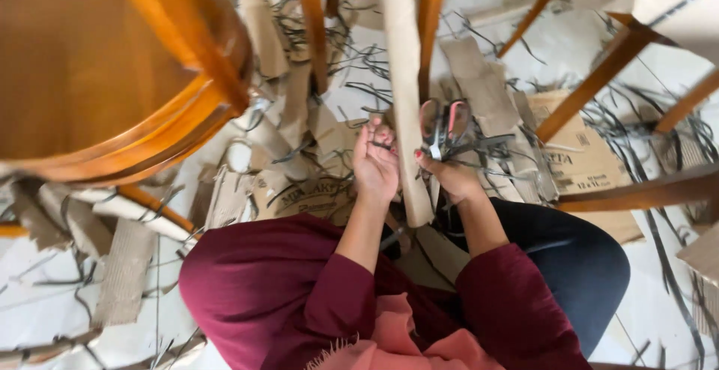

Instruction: Wrapping wooden furniture legs with protective cardboard and securing them with plastic strips.

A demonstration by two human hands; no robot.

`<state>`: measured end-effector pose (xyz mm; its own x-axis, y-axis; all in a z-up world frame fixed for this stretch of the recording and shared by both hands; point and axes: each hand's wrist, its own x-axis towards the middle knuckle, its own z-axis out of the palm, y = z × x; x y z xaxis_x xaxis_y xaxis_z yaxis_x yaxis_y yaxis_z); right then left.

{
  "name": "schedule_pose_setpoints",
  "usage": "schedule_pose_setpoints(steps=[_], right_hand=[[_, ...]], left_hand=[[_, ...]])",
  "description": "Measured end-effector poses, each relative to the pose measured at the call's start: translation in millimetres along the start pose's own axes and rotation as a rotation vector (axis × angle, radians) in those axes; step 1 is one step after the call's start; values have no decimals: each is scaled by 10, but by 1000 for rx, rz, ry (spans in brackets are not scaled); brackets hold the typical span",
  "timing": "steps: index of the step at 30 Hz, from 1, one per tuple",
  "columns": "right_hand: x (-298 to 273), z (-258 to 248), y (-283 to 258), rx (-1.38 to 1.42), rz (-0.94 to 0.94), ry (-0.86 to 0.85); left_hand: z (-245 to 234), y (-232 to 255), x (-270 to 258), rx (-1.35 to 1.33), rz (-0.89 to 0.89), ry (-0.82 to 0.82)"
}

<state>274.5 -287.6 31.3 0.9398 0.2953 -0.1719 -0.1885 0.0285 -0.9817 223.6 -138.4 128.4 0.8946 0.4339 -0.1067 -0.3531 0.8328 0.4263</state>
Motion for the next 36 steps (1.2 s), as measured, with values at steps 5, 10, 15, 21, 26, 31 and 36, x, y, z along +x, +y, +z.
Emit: schedule_pose_setpoints(steps=[5, 10, 15, 21, 26, 31, 36], right_hand=[[-384, 920, -1117, -42, 218, -8], [-74, 1682, -657, -259, 441, -54], [596, 2389, 1234, 159, 507, -168], [1165, 2714, 1362, 190, 563, -162], [1487, 2459, 1420, 230, 593, -123], [1907, 1739, 1370, 262, 610, -113], [1018, 3075, 1481, 322, 621, -108]], left_hand=[[-179, 613, -215, 518, 157, 92], [-912, 1227, -152, 900, 413, 303], [-1404, 1708, 108, 1262, 546, 402], [-2109, 1563, 752, 995, 454, 318], [-2777, 1378, 801, 791, 217, 279], [-3183, 1299, 797, 846, 267, 266], [-2174, 2197, 695, 914, 536, 157]])
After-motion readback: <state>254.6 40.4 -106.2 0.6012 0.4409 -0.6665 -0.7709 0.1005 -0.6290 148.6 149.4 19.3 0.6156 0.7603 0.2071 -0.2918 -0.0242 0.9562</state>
